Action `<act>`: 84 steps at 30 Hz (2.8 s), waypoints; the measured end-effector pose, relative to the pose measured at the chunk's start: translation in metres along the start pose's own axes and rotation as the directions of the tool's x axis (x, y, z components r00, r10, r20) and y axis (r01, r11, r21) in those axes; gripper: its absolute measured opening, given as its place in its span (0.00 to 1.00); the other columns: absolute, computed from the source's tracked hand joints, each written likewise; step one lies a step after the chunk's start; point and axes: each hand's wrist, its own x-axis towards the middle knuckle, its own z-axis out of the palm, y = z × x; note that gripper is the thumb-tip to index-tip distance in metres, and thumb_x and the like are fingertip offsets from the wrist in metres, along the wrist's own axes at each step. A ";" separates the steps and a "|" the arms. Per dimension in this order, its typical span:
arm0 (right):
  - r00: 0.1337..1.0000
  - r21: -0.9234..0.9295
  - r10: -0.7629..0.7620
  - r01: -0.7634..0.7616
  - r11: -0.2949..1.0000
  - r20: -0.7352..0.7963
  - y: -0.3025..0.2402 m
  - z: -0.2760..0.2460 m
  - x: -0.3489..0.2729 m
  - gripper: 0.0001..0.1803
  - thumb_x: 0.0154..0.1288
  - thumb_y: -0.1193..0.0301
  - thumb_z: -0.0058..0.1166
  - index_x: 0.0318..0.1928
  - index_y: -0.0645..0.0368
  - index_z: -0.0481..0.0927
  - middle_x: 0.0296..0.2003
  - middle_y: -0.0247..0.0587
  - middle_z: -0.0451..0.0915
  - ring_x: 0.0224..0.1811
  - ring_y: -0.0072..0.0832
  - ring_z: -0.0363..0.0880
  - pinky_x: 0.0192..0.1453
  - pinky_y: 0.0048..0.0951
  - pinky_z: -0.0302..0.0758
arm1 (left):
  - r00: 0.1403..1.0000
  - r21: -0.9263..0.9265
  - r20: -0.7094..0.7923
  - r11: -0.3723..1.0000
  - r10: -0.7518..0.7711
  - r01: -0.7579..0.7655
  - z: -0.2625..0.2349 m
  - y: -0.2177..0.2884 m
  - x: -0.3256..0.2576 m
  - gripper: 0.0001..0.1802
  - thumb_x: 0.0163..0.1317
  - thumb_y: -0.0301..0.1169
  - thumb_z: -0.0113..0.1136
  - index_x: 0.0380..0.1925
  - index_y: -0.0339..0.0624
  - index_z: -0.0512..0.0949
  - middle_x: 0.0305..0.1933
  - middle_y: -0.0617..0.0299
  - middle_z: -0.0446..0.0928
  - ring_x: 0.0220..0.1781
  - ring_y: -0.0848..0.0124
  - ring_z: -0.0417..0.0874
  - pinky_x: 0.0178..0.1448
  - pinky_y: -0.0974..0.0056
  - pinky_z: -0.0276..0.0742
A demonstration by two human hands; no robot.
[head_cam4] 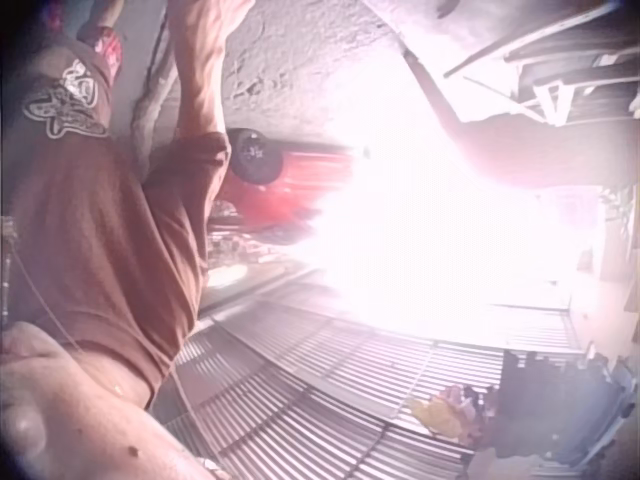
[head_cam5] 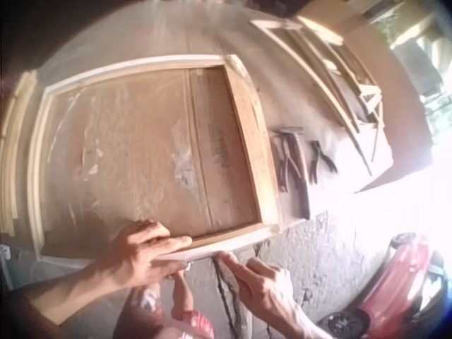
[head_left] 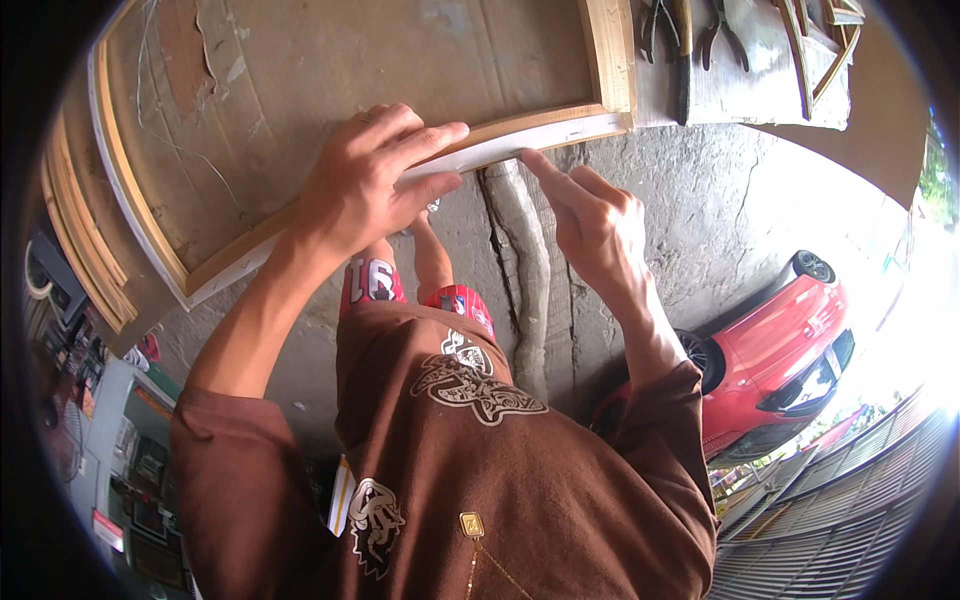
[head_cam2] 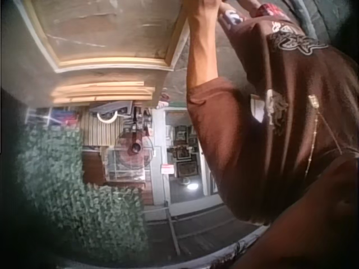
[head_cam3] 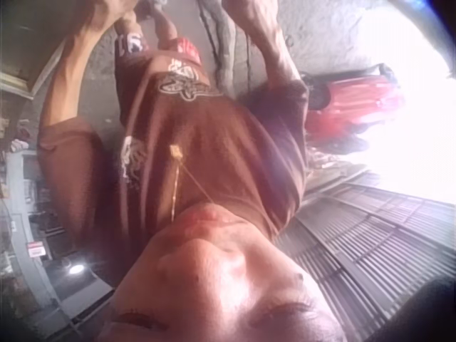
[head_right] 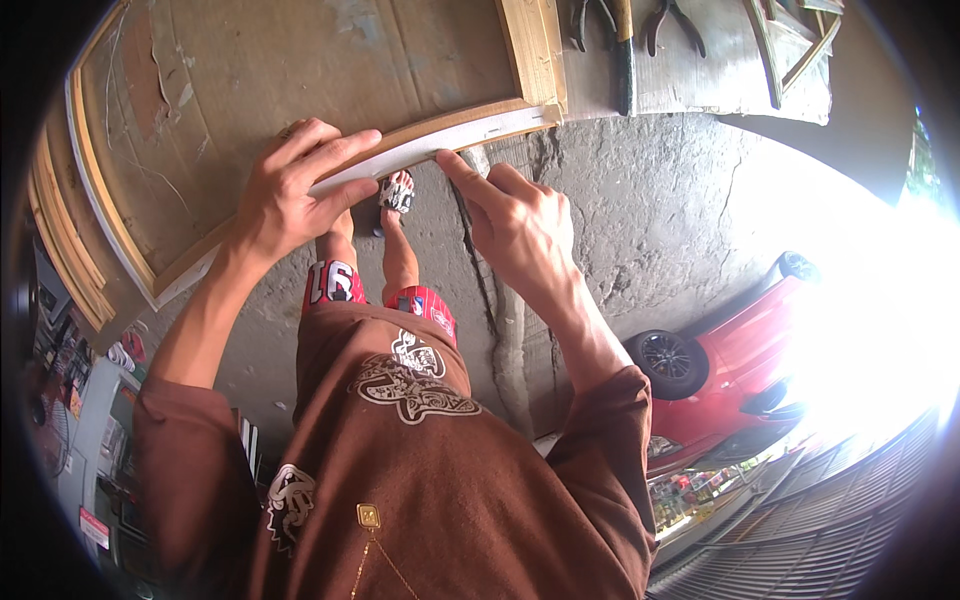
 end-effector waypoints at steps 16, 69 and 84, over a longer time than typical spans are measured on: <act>0.857 -0.482 0.331 -0.113 0.869 0.395 -0.056 -0.007 0.014 0.30 0.61 0.70 0.47 0.66 0.52 0.65 0.40 0.51 0.76 0.30 0.47 0.81 0.29 0.45 0.79 | 1.000 0.038 -0.012 0.999 -0.016 0.017 0.004 -0.003 -0.002 0.22 0.54 0.39 0.67 0.44 0.32 0.81 0.30 0.56 0.76 0.34 0.60 0.77 0.43 0.59 0.75; 0.962 -0.260 0.185 -0.130 0.957 0.203 0.006 -0.042 0.016 0.26 0.57 0.80 0.49 0.57 0.52 0.77 0.26 0.45 0.77 0.20 0.39 0.78 0.26 0.38 0.75 | 1.000 0.047 0.001 0.999 0.000 0.000 -0.002 0.006 0.008 0.21 0.48 0.32 0.70 0.42 0.34 0.80 0.32 0.58 0.76 0.35 0.61 0.76 0.44 0.59 0.74; 0.977 -0.001 -0.012 0.012 1.000 -0.211 0.041 0.025 -0.011 0.28 0.57 0.87 0.51 0.59 0.57 0.75 0.19 0.39 0.66 0.15 0.27 0.65 0.21 0.29 0.68 | 1.000 0.006 0.014 1.000 -0.004 0.004 -0.002 0.004 0.007 0.22 0.45 0.30 0.72 0.42 0.33 0.79 0.34 0.59 0.76 0.34 0.61 0.75 0.43 0.58 0.72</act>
